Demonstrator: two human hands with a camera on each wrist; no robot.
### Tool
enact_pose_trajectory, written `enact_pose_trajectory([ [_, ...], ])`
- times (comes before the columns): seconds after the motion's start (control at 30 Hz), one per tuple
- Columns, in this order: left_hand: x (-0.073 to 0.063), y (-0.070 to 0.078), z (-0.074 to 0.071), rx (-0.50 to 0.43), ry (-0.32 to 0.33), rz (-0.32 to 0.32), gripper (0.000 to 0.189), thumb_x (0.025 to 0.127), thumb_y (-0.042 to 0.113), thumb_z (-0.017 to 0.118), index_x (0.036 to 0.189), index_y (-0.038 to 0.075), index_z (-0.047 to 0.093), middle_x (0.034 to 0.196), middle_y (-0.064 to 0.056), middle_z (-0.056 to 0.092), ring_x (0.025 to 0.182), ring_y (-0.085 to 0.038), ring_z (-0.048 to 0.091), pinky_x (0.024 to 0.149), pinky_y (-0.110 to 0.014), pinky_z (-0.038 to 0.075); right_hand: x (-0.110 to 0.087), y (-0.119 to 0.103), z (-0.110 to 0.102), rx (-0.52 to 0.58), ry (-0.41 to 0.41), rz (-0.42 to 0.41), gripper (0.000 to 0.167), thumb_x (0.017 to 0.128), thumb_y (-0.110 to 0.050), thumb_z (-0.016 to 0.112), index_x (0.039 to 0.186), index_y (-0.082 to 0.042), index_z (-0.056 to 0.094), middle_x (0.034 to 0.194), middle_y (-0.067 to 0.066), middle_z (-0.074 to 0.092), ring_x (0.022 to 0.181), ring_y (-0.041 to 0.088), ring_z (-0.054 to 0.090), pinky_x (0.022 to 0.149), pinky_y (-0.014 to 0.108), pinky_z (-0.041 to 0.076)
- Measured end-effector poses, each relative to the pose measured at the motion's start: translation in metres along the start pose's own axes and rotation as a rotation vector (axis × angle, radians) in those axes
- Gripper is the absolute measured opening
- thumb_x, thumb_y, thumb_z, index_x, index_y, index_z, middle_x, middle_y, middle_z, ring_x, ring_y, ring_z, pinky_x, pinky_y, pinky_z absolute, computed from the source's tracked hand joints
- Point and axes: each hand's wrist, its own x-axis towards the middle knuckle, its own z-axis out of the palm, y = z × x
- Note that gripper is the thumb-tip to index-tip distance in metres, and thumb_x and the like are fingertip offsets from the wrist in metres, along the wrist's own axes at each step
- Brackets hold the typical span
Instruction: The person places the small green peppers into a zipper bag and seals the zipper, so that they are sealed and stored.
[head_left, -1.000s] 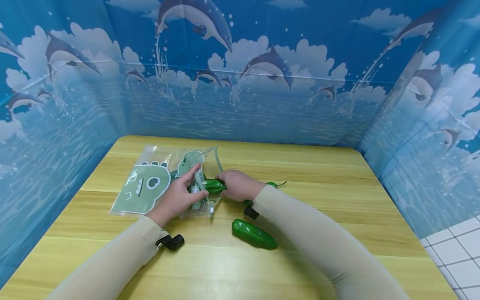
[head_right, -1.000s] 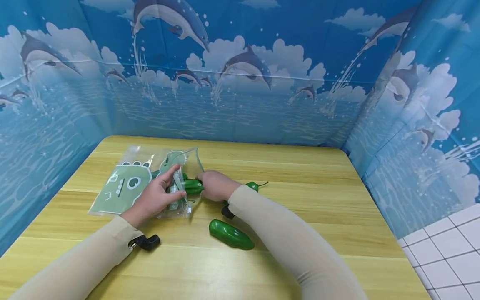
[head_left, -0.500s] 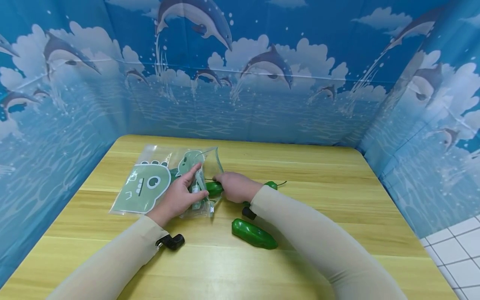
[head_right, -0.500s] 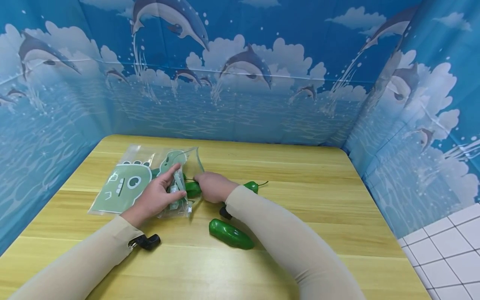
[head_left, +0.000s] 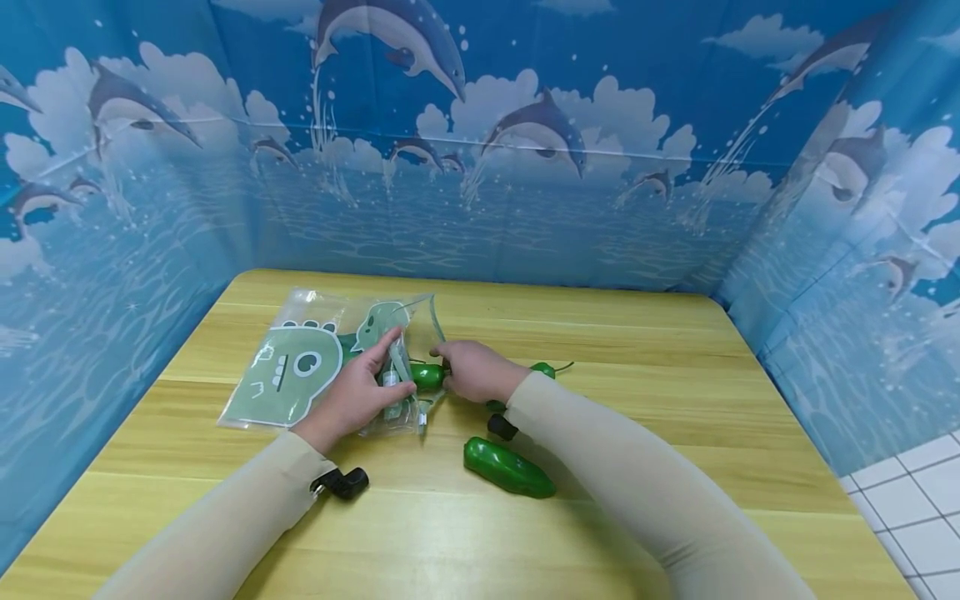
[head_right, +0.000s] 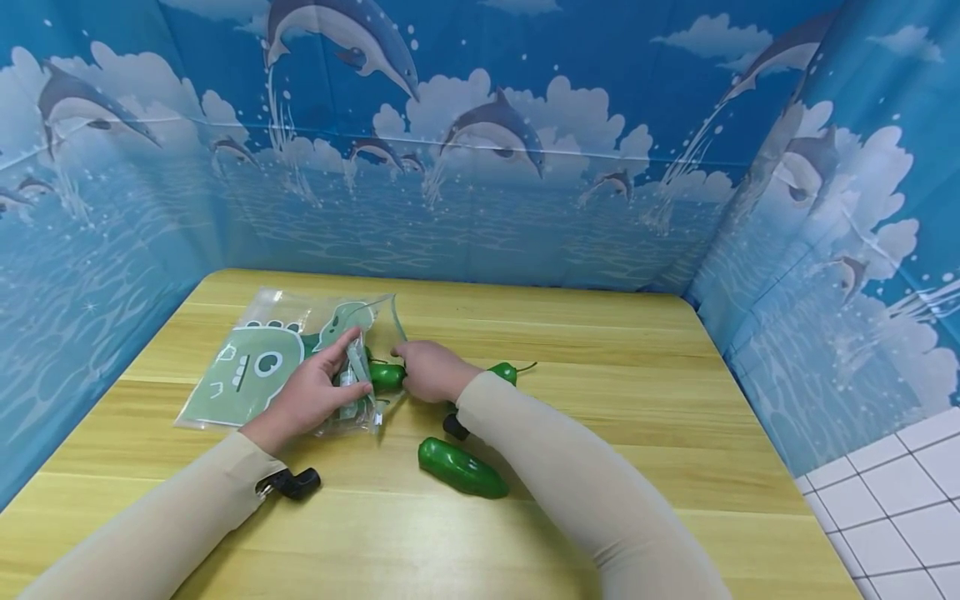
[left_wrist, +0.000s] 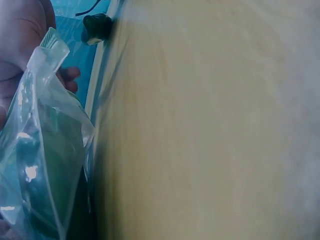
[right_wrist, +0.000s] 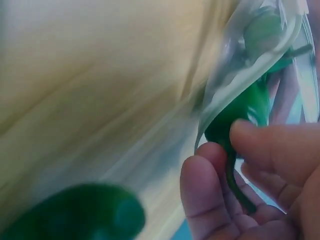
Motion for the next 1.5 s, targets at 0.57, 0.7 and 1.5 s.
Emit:
enact_pose_trajectory([
  [0.57,0.000,0.000,-0.001,0.009,0.006,-0.025,0.095,0.094,0.026,0.081,0.170,0.021,0.024,0.174,-0.007,0.024,0.159,-0.037,0.028,0.125,-0.054,0.033,-0.012,0.013,-0.003,-0.078,0.062,-0.025,0.012,0.102,-0.013,0.069,0.107,-0.011,0.080,0.108,0.004,0.079,0.095,0.019,0.073,0.091,0.039,0.060],
  [0.7,0.000,-0.001,-0.001,0.003,0.005,-0.032,0.095,0.094,0.027,0.081,0.170,0.022,0.024,0.175,-0.005,0.024,0.159,-0.036,0.027,0.125,-0.053,0.033,-0.008,0.007,-0.002,-0.073,0.061,-0.048,0.019,0.104,-0.013,0.065,0.116,-0.010,0.079,0.117,0.006,0.078,0.108,0.024,0.073,0.098,0.041,0.058],
  [1.5,0.000,0.000,0.000,0.004,0.003,-0.035,0.095,0.094,0.027,0.081,0.170,0.025,0.023,0.175,-0.002,0.022,0.160,-0.033,0.027,0.123,-0.054,0.038,-0.002,0.004,0.000,-0.097,0.103,-0.022,0.016,0.107,-0.019,0.062,0.107,-0.010,0.075,0.102,0.004,0.077,0.090,0.019,0.071,0.086,0.036,0.059],
])
